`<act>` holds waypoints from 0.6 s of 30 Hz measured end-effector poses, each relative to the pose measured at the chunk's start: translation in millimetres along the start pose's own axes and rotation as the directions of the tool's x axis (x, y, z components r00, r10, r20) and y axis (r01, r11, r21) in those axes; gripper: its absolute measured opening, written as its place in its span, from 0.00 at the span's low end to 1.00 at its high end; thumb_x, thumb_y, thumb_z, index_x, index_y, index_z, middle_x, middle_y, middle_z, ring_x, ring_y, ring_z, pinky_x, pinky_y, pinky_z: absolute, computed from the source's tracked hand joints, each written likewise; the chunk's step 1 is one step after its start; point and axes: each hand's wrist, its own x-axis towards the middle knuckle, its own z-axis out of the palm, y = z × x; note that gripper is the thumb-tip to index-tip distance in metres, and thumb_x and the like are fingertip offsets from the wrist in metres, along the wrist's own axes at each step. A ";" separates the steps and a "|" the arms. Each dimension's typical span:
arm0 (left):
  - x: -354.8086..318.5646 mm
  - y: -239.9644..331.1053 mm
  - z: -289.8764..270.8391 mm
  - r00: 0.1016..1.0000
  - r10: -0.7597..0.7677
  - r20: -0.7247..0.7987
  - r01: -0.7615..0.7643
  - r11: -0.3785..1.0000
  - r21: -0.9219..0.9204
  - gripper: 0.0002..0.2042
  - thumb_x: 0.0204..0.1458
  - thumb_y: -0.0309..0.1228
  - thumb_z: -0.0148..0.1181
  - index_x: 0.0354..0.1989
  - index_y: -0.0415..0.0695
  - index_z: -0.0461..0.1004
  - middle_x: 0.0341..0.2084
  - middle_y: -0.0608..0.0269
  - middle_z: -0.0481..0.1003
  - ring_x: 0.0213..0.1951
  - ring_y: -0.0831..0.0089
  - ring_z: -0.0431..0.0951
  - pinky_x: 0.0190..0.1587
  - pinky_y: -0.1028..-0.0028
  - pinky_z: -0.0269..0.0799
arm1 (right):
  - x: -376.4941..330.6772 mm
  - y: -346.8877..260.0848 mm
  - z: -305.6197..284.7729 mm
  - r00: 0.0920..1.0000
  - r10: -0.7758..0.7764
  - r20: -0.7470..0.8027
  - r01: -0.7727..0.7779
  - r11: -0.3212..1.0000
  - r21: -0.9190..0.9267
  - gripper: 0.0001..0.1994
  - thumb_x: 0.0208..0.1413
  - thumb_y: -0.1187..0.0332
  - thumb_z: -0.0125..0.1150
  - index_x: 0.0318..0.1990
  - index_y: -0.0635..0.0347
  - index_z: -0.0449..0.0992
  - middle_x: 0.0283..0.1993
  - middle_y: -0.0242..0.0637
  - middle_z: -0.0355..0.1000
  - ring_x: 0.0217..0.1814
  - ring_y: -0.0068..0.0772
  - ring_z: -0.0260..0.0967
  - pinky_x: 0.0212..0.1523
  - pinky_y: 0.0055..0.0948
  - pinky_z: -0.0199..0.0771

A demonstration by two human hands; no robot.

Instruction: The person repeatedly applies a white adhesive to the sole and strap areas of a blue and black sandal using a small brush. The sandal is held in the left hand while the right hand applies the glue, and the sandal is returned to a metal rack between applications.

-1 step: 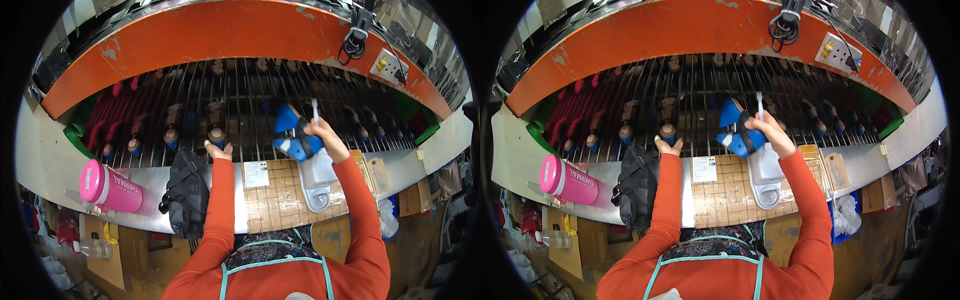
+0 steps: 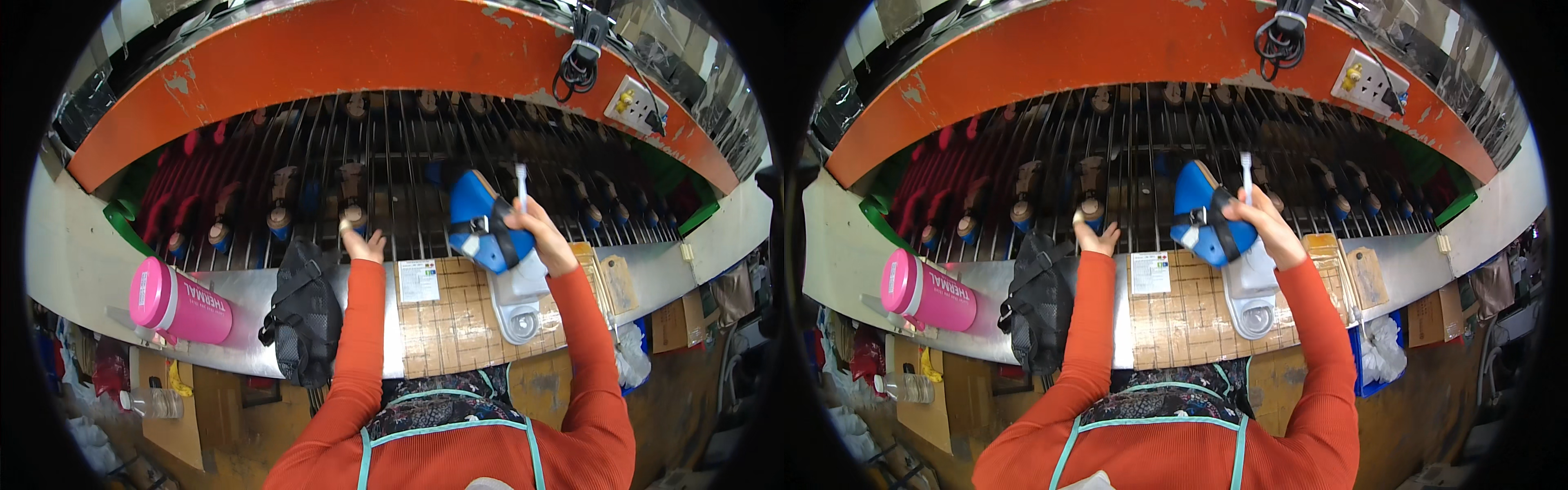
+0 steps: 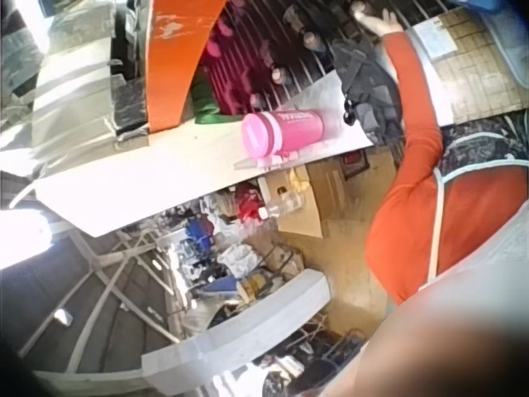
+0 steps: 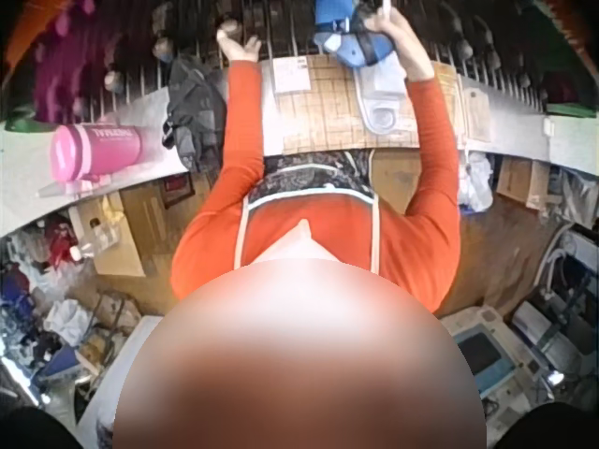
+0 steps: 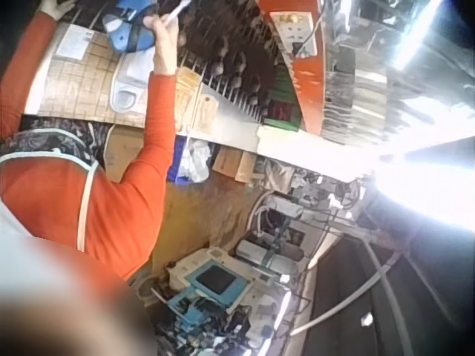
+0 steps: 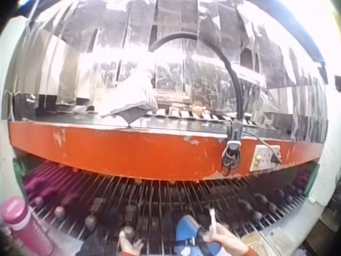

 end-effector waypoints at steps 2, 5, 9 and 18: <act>-56.7 -12.2 -5.2 0.918 -0.042 0.394 -0.048 0.975 0.215 0.40 0.53 0.59 0.52 0.68 0.46 0.52 0.62 0.51 0.60 0.63 0.53 0.61 0.60 0.51 0.60 | -45.1 -7.2 2.2 0.999 0.028 0.046 -0.033 0.993 0.114 0.22 0.40 0.59 0.67 0.39 0.53 0.62 0.34 0.28 0.62 0.38 0.18 0.61 0.43 0.17 0.58; -142.6 -28.0 -27.9 0.414 -0.442 0.796 0.036 0.881 0.471 0.43 0.50 0.54 0.61 0.69 0.44 0.49 0.63 0.52 0.59 0.63 0.59 0.62 0.62 0.57 0.60 | -96.2 -4.3 11.1 0.993 -0.060 0.097 0.039 0.977 0.211 0.25 0.34 0.64 0.68 0.40 0.51 0.61 0.35 0.29 0.62 0.39 0.20 0.60 0.43 0.20 0.60; -204.7 -45.3 -60.2 0.268 -0.664 0.698 0.512 0.712 0.481 0.43 0.43 0.38 0.73 0.66 0.38 0.54 0.60 0.53 0.64 0.62 0.60 0.65 0.65 0.58 0.58 | -157.3 20.7 13.8 0.983 -0.118 0.138 0.129 0.989 -0.075 0.23 0.40 0.62 0.71 0.38 0.57 0.62 0.36 0.35 0.68 0.42 0.30 0.64 0.47 0.28 0.64; -239.9 -27.1 -54.6 0.396 -0.171 0.902 -0.188 0.947 0.262 0.57 0.19 0.44 0.84 0.62 0.41 0.55 0.57 0.40 0.66 0.60 0.52 0.67 0.62 0.57 0.63 | -210.5 73.8 -18.7 0.894 -0.238 -0.379 -0.176 0.592 -0.787 0.05 0.58 0.64 0.59 0.33 0.52 0.77 0.26 0.32 0.67 0.27 0.35 0.65 0.38 0.35 0.51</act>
